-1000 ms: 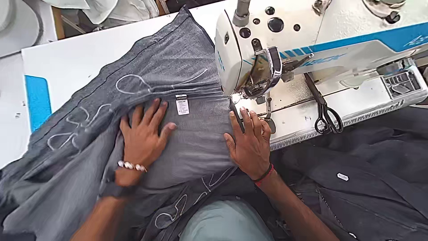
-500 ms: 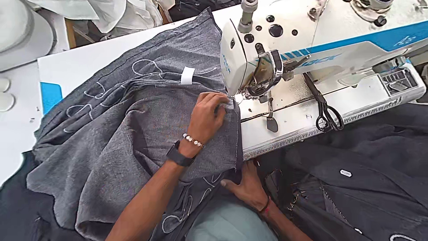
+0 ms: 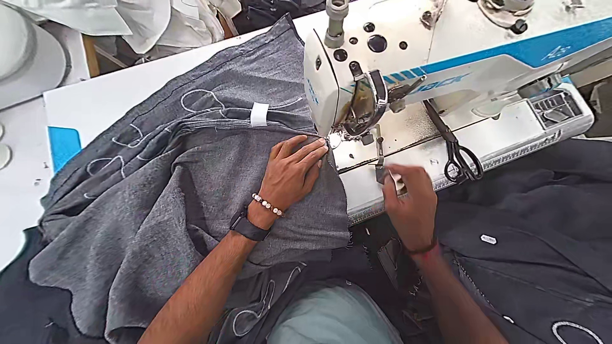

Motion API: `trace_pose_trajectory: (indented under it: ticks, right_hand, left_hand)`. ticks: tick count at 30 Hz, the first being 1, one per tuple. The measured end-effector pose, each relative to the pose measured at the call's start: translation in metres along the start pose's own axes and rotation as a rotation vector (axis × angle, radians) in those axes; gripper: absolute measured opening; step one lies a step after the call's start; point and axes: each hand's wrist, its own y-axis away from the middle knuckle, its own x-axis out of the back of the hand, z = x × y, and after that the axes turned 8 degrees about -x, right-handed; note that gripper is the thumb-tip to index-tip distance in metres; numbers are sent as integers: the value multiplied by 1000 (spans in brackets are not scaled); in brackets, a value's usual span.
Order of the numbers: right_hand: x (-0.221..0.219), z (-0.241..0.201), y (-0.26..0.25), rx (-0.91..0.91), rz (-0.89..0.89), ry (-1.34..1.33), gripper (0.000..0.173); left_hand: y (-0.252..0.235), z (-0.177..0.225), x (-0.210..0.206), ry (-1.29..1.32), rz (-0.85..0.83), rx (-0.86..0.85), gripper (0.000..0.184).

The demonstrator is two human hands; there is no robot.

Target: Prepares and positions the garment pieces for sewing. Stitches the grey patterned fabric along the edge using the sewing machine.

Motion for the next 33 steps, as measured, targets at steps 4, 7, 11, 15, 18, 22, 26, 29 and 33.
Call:
trace_pose_trajectory:
  ticks: [4,7,11,15,18,22,26,29,33]
  right_hand:
    - [-17,-11,-53,182,-129,-5,27]
    - [-40,-34,-57,244,-120,32,23]
    - [-58,-49,-46,315,33,18,21]
    - [-59,-48,-26,515,-39,35,35]
    - [-62,-44,-18,526,-45,136,39]
    - [-66,-46,-13,437,60,171,32]
    - [-67,-47,-11,361,179,173,25]
    - [-61,-48,-15,175,146,112,22]
    - [-55,-69,-38,8,-55,88,25]
  left_hand:
    - [-2,-8,4,24,-23,-13,38]
    - [-1,-8,4,35,-32,-20,39]
    - [-3,-13,5,54,-32,-43,39]
    - [-7,-24,12,58,-66,-133,40]
    - [-11,-43,15,51,-114,-244,40]
    - [-17,-57,16,17,-142,-303,39]
    - [-16,-36,15,4,-116,-237,38]
    - [-10,-3,7,-46,-100,-100,49]
    - [-1,16,-3,-88,-81,20,65]
